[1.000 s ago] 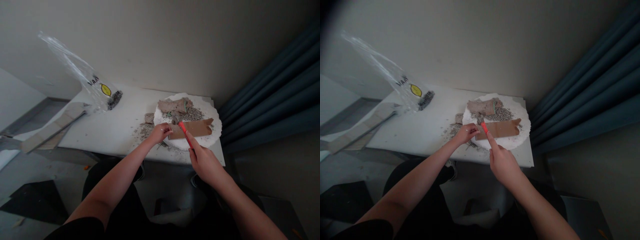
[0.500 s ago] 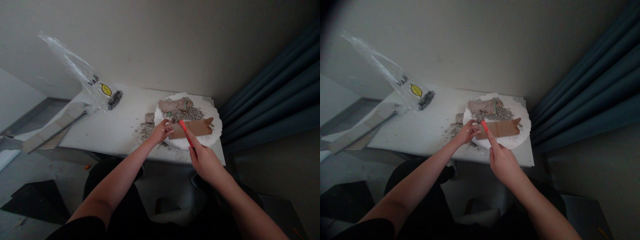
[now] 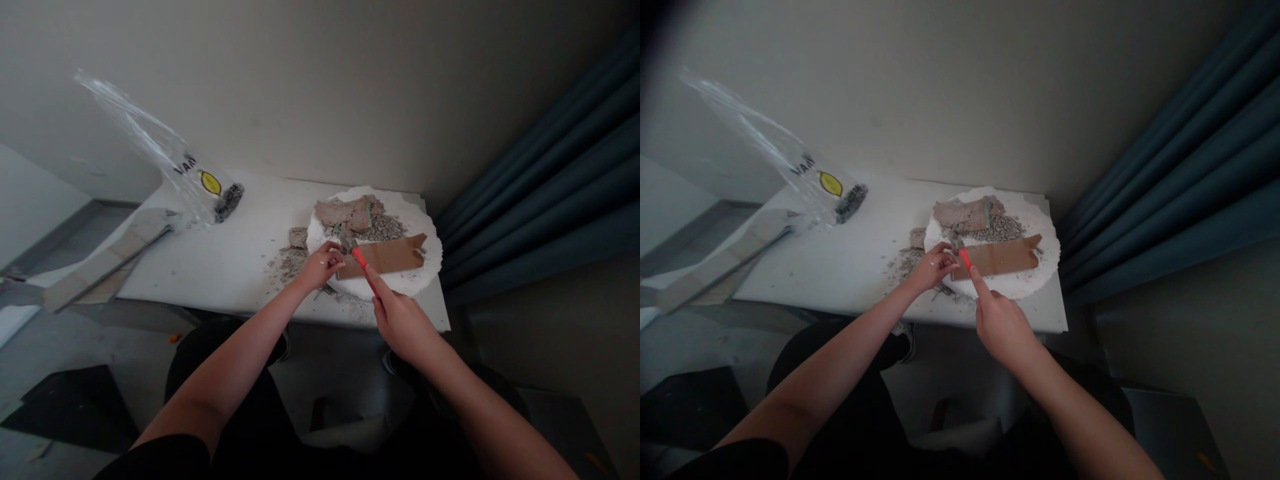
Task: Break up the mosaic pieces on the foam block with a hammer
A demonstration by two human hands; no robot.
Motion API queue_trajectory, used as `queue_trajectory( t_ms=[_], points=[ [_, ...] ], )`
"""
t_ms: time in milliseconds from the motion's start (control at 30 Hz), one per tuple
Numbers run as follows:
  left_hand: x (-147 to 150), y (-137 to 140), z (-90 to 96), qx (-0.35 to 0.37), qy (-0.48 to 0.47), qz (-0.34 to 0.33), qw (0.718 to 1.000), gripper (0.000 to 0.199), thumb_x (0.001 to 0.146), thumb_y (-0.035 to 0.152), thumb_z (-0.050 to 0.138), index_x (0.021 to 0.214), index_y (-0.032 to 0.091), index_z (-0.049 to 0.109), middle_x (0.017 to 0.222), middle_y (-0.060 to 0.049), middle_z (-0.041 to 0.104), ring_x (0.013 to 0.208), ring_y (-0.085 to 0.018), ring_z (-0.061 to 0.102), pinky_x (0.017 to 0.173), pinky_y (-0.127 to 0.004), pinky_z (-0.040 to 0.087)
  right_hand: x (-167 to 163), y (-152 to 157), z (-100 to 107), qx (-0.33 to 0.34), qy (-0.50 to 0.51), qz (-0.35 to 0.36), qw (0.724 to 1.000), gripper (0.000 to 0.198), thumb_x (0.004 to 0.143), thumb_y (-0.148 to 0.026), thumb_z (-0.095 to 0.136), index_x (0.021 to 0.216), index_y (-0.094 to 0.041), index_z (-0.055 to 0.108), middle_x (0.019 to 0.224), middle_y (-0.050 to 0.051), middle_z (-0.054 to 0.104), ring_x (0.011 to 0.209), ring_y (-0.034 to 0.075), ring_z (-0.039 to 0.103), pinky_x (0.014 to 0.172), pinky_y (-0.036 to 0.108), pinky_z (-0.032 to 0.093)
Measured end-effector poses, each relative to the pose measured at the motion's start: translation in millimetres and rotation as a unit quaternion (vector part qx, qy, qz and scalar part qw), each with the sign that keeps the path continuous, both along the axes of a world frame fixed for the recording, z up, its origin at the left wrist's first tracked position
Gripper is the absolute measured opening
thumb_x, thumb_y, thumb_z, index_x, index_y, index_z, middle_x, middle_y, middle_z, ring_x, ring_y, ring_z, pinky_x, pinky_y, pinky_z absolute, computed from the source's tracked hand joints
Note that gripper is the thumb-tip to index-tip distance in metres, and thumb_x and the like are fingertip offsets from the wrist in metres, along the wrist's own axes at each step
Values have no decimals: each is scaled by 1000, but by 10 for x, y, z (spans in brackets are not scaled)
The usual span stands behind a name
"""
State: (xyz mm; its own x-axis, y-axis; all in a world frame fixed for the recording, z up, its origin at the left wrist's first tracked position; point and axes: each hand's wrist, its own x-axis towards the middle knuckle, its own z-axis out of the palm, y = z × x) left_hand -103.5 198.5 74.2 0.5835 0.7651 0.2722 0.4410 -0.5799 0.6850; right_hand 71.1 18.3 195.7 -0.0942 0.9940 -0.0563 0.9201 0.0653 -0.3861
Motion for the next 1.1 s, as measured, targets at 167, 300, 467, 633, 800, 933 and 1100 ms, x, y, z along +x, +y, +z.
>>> queue_trajectory(
  t_ms=[167,300,467,633,800,933,1100],
  points=[
    [5,16,-42,13,-23,-15,1000,16,85,28,66,75,16,64,113,-6,61,75,-8,59,73,-25,50,6,-10,2,19,5,-9,1000,68,97,-19,36,162,-20,16,89,11,73,69,25,68,65,33,48],
    [-1,9,-41,-1,-21,-8,1000,17,86,31,66,79,15,66,107,-5,59,68,-7,57,69,-25,49,-6,-5,-48,-3,-3,6,1000,67,96,-18,38,161,-18,20,89,12,73,72,26,68,66,33,47],
    [-4,5,-55,-15,-35,-14,999,18,85,31,66,76,16,66,103,-5,60,71,-8,57,70,-25,49,-11,-12,-67,9,1,-2,1000,68,97,-18,37,162,-21,16,90,11,73,69,24,67,66,33,47],
    [-4,30,-86,-34,-41,-13,998,20,84,32,67,74,15,64,110,-6,60,67,-6,56,68,-25,50,8,-16,-39,-3,-3,-2,1000,67,96,-18,37,161,-19,19,89,12,73,71,26,68,66,33,47],
    [-62,79,-47,-70,-42,-23,996,24,77,30,74,96,16,65,116,-6,59,63,-5,55,63,-25,51,23,-39,2,-5,-1,-12,1000,67,98,-20,36,162,-21,15,90,11,74,72,26,69,65,33,47],
    [-127,109,17,-69,-7,-13,998,45,69,37,81,107,17,64,122,-8,57,64,-5,55,66,-28,54,2,-16,-81,-21,-14,-1,1000,67,97,-20,37,161,-21,18,89,12,74,71,27,69,66,33,47],
    [-139,97,63,-78,22,-16,997,49,66,39,84,105,18,66,126,-8,54,63,-5,54,68,-29,53,-1,-9,-108,-2,-4,-4,1000,68,98,-20,37,162,-21,15,88,11,74,69,24,68,65,32,47]
  ],
)
